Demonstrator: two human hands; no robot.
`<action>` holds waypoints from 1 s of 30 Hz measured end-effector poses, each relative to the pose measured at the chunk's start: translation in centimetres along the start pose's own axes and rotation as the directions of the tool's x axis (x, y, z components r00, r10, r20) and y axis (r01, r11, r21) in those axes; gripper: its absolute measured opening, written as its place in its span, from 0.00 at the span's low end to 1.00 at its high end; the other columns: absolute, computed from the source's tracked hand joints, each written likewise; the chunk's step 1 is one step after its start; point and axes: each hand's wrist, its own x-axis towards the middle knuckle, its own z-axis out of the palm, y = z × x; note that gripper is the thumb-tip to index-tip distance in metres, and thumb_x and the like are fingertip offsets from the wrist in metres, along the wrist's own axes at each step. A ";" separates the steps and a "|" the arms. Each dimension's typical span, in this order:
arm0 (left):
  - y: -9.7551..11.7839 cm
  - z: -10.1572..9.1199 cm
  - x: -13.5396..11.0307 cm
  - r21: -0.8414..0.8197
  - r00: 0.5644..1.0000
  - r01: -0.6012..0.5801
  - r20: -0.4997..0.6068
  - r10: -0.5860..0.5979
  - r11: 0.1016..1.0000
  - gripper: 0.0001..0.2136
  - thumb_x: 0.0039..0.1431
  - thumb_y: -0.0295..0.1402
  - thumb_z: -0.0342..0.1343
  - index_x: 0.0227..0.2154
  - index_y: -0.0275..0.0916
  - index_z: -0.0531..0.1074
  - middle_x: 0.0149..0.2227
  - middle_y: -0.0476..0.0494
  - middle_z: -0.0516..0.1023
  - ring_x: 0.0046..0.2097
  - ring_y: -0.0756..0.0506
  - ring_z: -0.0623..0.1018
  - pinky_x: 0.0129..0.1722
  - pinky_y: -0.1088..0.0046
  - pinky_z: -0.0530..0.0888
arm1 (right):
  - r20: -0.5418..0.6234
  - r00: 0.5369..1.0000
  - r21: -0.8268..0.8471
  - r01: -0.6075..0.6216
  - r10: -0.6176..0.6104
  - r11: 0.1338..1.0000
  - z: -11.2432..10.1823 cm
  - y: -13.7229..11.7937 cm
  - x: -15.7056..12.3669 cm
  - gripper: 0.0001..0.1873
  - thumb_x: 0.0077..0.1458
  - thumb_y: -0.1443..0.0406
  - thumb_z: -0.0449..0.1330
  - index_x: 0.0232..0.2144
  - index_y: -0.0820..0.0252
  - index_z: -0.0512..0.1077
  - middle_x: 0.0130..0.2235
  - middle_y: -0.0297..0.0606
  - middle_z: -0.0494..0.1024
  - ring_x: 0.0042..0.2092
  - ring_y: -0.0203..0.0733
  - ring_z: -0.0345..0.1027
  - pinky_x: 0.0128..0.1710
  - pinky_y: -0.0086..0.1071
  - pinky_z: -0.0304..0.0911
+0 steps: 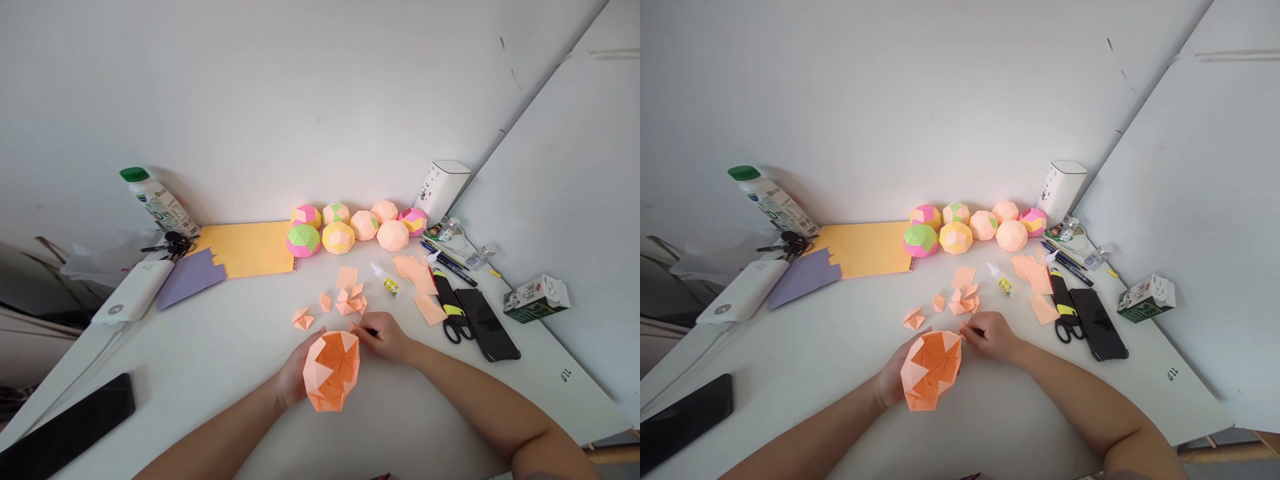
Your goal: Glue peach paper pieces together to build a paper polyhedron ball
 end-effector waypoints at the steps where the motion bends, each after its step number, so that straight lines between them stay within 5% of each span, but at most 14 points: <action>1: 0.1 0.1 0.0 -0.008 0.999 0.032 -0.011 -0.032 0.999 0.18 0.59 0.46 0.51 0.30 0.34 0.75 0.29 0.40 0.75 0.31 0.43 0.74 0.32 0.67 0.66 | 0.000 1.000 0.000 0.002 -0.002 1.000 0.0 0.0 0.0 0.22 0.60 0.56 0.50 0.17 0.59 0.58 0.19 0.29 0.59 0.22 0.32 0.52 0.23 0.27 0.48; 3: 0.2 0.2 0.0 -0.035 0.993 0.113 -0.034 -0.114 0.993 0.18 0.58 0.46 0.51 0.29 0.35 0.74 0.29 0.41 0.75 0.32 0.43 0.73 0.34 0.68 0.66 | -0.002 1.000 -0.001 0.004 -0.004 1.000 0.1 0.1 0.0 0.23 0.60 0.56 0.50 0.17 0.59 0.58 0.18 0.29 0.58 0.22 0.32 0.51 0.23 0.27 0.48; 21: -0.2 -0.6 0.2 -0.101 0.994 0.109 -0.007 -0.110 0.989 0.19 0.61 0.46 0.49 0.29 0.34 0.75 0.29 0.42 0.75 0.31 0.45 0.74 0.32 0.70 0.67 | 0.000 1.000 -0.011 -0.002 0.002 1.000 0.0 -0.2 0.1 0.22 0.60 0.57 0.51 0.16 0.59 0.58 0.18 0.29 0.57 0.22 0.32 0.51 0.24 0.28 0.48; 30: 0.2 0.2 0.3 -0.162 0.996 -0.043 0.073 0.056 0.986 0.28 0.61 0.53 0.42 0.47 0.34 0.72 0.43 0.33 0.77 0.47 0.36 0.75 0.46 0.56 0.69 | 0.000 1.000 -0.003 -0.013 0.013 1.000 0.4 0.5 0.0 0.22 0.59 0.57 0.50 0.16 0.59 0.56 0.18 0.29 0.58 0.22 0.32 0.50 0.23 0.27 0.47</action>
